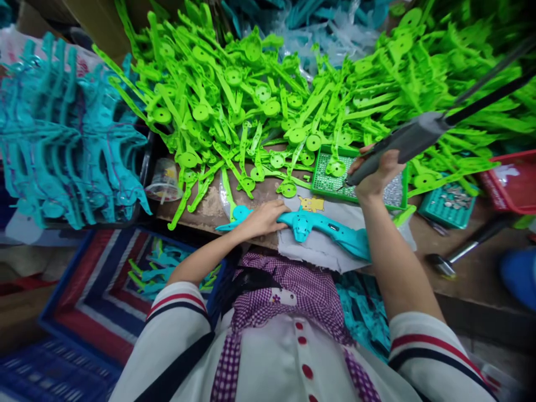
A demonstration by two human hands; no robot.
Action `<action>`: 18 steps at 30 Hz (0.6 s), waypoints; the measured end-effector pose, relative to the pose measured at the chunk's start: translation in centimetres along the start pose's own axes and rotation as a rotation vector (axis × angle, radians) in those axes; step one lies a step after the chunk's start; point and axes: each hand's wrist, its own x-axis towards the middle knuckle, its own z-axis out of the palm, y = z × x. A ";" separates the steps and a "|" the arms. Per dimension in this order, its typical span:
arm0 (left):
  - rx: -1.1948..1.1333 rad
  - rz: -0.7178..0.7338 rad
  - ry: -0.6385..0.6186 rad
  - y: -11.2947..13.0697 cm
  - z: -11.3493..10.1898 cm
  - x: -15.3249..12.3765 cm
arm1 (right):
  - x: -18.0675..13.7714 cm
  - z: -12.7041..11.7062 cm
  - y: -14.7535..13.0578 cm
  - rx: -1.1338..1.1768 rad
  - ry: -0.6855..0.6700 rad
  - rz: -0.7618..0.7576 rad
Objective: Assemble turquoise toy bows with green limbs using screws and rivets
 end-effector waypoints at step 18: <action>-0.031 -0.033 -0.017 0.3 -0.2 0.6 | -3.7 -0.2 -8.0 0.209 -0.049 -0.009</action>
